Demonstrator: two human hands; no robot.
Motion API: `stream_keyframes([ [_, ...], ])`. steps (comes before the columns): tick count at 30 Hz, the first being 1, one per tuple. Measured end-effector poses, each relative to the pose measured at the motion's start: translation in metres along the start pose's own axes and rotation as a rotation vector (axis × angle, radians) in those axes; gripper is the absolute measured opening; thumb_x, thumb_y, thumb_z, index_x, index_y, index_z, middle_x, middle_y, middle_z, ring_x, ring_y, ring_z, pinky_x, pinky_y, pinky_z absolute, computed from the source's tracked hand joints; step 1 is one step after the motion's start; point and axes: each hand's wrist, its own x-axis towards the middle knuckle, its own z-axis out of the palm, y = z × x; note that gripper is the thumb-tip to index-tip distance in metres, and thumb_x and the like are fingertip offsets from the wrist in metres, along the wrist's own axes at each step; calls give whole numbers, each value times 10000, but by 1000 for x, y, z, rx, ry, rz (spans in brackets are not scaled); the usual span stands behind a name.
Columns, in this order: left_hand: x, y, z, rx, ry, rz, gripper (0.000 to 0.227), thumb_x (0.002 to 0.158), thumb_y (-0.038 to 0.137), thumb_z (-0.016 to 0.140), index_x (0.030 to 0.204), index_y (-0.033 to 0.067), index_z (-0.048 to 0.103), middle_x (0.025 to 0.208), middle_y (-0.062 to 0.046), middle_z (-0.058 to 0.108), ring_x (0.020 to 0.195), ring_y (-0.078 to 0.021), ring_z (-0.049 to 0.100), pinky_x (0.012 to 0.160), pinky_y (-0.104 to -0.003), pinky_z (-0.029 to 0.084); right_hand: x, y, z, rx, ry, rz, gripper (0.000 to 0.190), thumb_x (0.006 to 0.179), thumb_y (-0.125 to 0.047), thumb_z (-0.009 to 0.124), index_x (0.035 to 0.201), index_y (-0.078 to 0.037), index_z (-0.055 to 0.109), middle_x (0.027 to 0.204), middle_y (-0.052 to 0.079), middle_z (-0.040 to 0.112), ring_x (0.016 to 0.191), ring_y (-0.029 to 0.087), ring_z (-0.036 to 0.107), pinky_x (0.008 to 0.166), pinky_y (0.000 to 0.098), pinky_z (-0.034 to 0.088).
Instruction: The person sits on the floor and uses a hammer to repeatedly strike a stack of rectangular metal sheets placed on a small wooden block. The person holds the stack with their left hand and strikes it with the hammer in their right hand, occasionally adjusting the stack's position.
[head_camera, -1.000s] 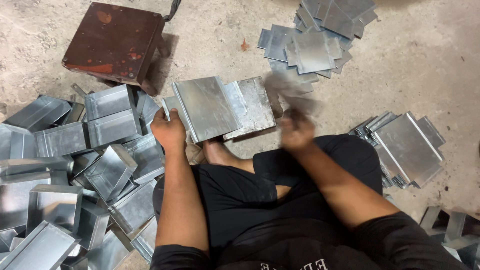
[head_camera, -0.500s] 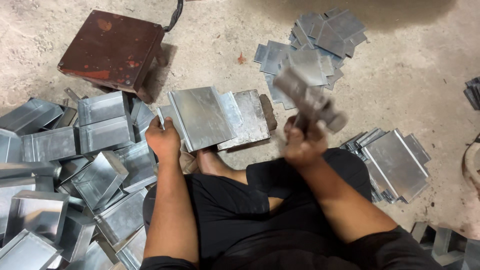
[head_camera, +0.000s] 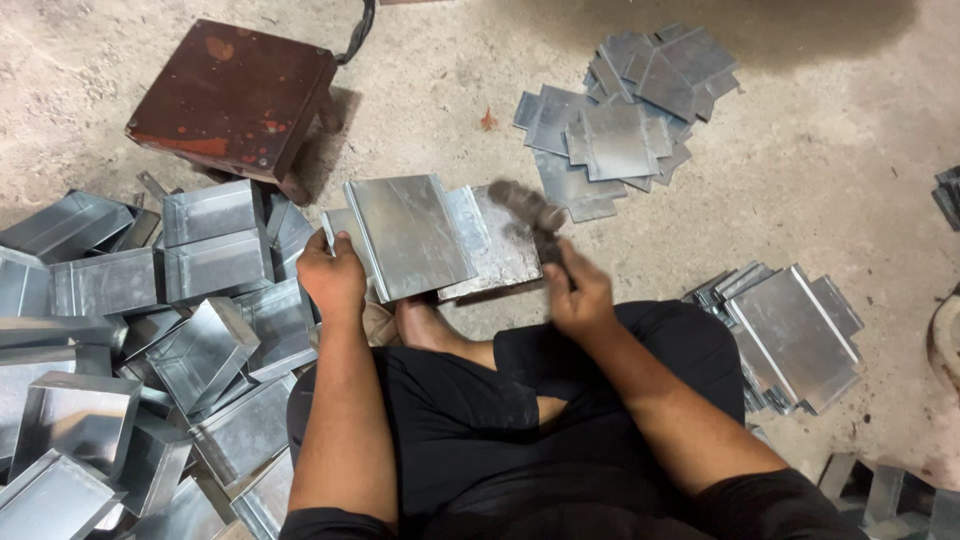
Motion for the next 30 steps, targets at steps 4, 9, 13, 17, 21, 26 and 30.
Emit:
stream_keyframes([
  [4, -2, -1, 0, -11, -5, -26, 267, 920, 129, 677, 1126, -30, 735, 929, -203, 766, 792, -292, 747, 765, -377, 555, -8, 13, 11, -148, -302, 423, 339, 993, -170, 667, 1266, 27, 698, 757, 95, 680, 622, 113, 604, 582, 263, 492],
  [9, -3, -2, -2, -22, -73, -34, 278, 928, 140, 672, 1139, -31, 730, 922, -218, 762, 813, -300, 752, 778, -379, 558, 21, -16, -13, 18, -94, 407, 428, 971, -185, 696, 1331, 41, 648, 776, 31, 667, 598, 50, 489, 518, 242, 412],
  [13, -6, 0, 1, 30, -126, 13, 306, 930, 160, 687, 1152, -49, 712, 949, -241, 754, 833, -326, 752, 794, -385, 560, 49, -41, -42, 226, 118, 156, 185, 1132, -156, 599, 1137, 22, 651, 828, 30, 644, 648, 89, 582, 567, 232, 497],
  [17, -5, 6, 1, 68, -140, 17, 318, 920, 168, 688, 1157, -42, 716, 947, -249, 750, 868, -339, 755, 816, -393, 562, 55, -21, -23, 349, 311, -84, 265, 1122, -175, 600, 1299, 21, 616, 943, 87, 687, 750, 144, 633, 663, 270, 536],
  [21, -8, 5, 0, 33, -161, -9, 306, 920, 167, 674, 1150, -29, 724, 960, -235, 758, 876, -339, 756, 822, -395, 559, 30, 21, 14, -106, 63, -33, 348, 1131, -180, 606, 1402, 40, 600, 1077, 175, 730, 884, 236, 709, 773, 337, 585],
  [26, -6, 0, 0, 128, -133, 34, 302, 925, 181, 705, 1137, -32, 735, 959, -243, 748, 870, -349, 737, 814, -405, 550, 19, 38, 18, -238, -247, 466, 450, 983, -203, 636, 1412, -67, 618, 681, 193, 635, 537, 215, 587, 590, 360, 519],
  [30, -1, -5, -1, 110, -221, -211, 332, 885, 242, 747, 1074, -31, 732, 846, -188, 739, 750, -297, 701, 735, -389, 538, 31, 36, 14, -149, -297, 839, 371, 978, -257, 645, 1302, -77, 666, 674, 118, 653, 530, 200, 565, 528, 378, 482],
])
